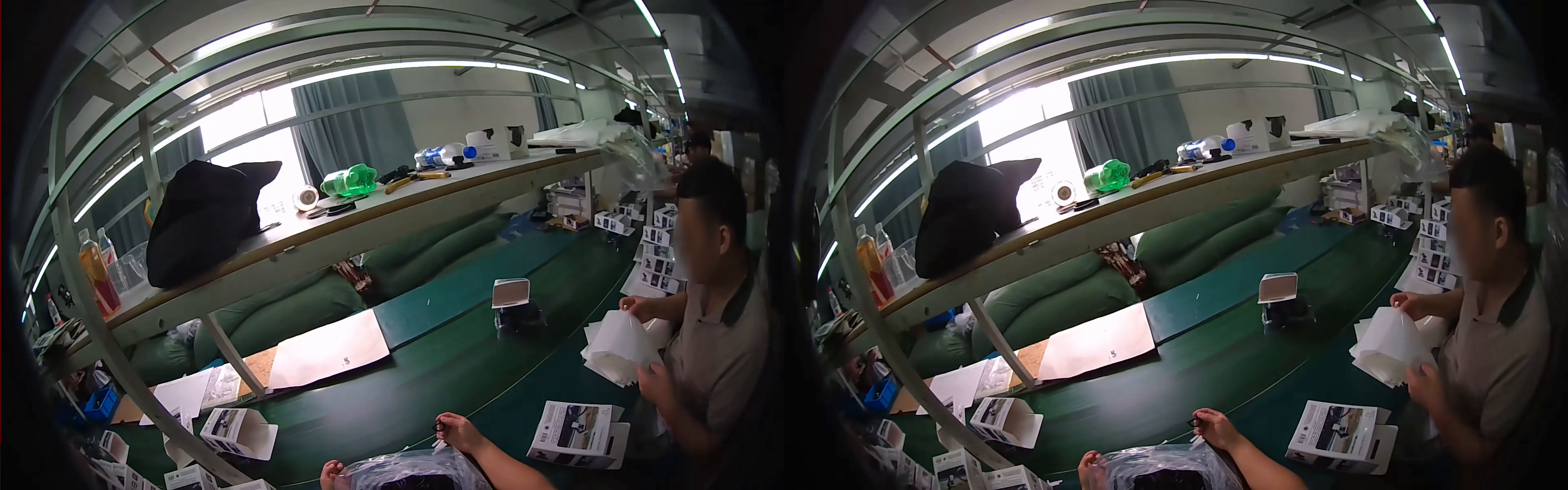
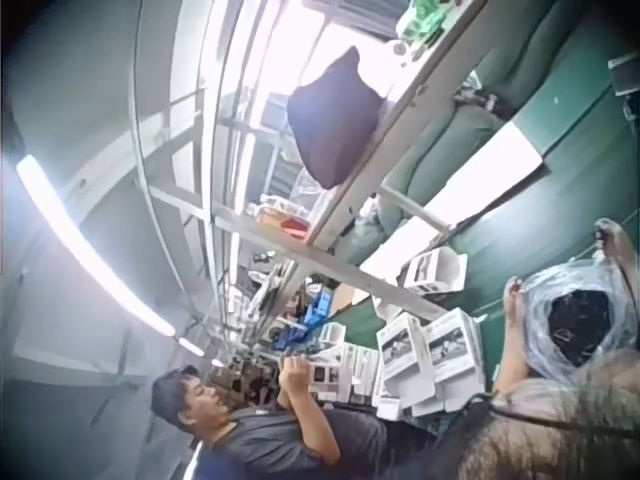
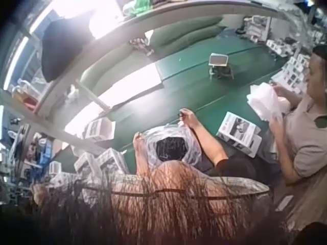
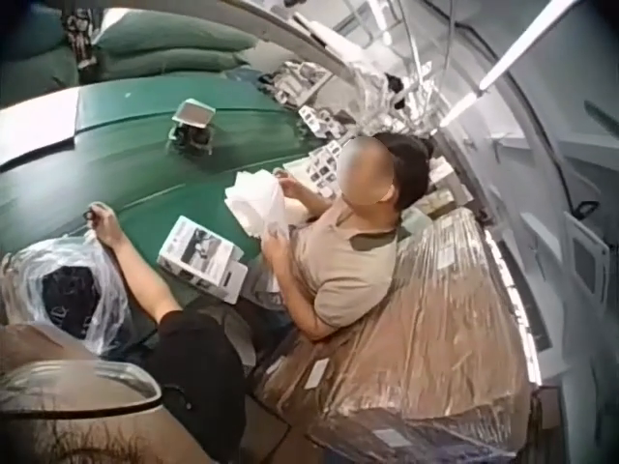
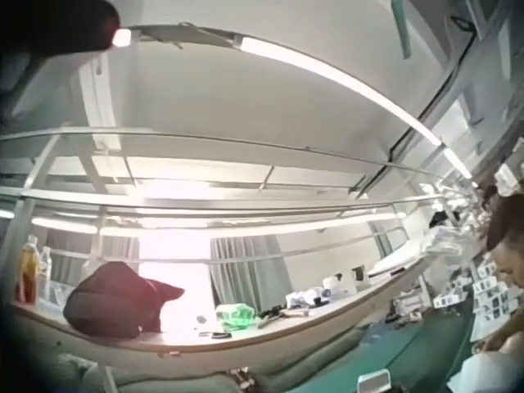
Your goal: Packaging small electronic components into individual cardboard boxes on a factory assembly line.
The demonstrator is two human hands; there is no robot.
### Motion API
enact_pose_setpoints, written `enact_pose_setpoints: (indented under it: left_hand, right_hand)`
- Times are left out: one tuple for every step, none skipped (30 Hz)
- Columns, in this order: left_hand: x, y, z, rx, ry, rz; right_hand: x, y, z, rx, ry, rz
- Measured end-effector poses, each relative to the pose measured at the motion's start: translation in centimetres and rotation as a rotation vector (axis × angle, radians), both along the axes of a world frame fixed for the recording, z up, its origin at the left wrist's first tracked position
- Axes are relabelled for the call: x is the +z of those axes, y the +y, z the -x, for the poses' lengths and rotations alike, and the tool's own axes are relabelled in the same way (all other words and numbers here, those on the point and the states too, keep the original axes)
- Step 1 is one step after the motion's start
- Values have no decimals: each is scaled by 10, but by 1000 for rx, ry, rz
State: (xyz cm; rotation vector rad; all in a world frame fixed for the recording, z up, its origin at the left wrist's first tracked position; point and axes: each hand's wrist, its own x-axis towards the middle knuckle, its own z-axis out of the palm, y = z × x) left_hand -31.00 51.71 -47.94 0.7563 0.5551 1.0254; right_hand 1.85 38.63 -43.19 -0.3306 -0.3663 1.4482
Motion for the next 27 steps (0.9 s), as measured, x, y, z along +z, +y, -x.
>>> enact_pose_setpoints:
  left_hand:
    - [3,4,-2,-5,-3,-6]
    - [7,8,-4,-7,-8,-12]
    - [10,11,-5,-7,-13,-17]
    - [10,13,-6,-4,-20,-19]
    - [11,14,-8,0,-27,-20]
    - [11,15,-9,5,-34,-22]
    - [12,15,-11,10,-41,-23]
    - [12,16,-12,16,-48,-23]
    - [13,15,-12,24,-53,-23]
    - [14,14,-12,32,-57,-22]
    - [14,13,-13,39,-61,-21]
    - [15,11,-13,47,-64,-20]
    - [16,9,-13,56,-66,-18]
    - [19,6,-11,65,-65,-16]
    - [21,3,-9,74,-64,-14]
    - [24,0,-6,85,-63,-13]
    - [26,-3,-4,95,-61,-11]
    - [29,-6,-1,106,-60,-10]
    - [31,-9,2,119,-59,-8]
    - [32,-12,5,132,-58,-7]
    - [34,-15,7,144,-57,-7]
    - [36,-17,9,155,-56,-6]
    - [38,-19,10,165,-55,-5]
    - [36,-23,10,174,-56,1]
    - [35,-26,10,184,-56,7]
    - [33,-30,11,194,-57,13]
    - [32,-33,11,205,-58,19]
  right_hand:
    - [-2,-1,-2,-2,16,-8]
    - [-4,-2,-3,-1,30,-15]
    - [-5,-1,-3,3,44,-22]
    - [-7,-1,-3,0,38,-24]
    - [-10,-1,-2,1,49,-17]
    - [-12,0,-2,2,59,-11]
    - [-13,0,-2,3,70,-4]
    - [-14,0,-2,5,81,3]
    - [-16,0,-2,7,76,3]
    - [-17,0,-1,-1,79,10]
    - [-17,0,-1,-8,83,17]
    - [-18,-1,-1,-15,87,25]
    - [-18,-1,-1,-22,92,32]
    - [-19,-2,0,-19,93,35]
    - [-19,-2,0,-28,82,40]
    - [-20,-2,-1,-37,71,45]
    - [-20,-3,-1,-45,61,51]
    - [-20,-3,-1,-53,50,56]
    - [-19,-3,-1,-45,51,58]
    - [-18,-3,0,-46,45,60]
    - [-16,-3,0,-48,39,62]
    - [-14,-3,-1,-51,33,64]
    - [-12,-2,-1,-55,27,66]
    - [-12,-3,-1,-52,26,72]
    - [-10,-3,-1,-58,20,88]
    - [-8,-2,-1,-64,13,105]
    - [-7,-1,0,-68,5,121]
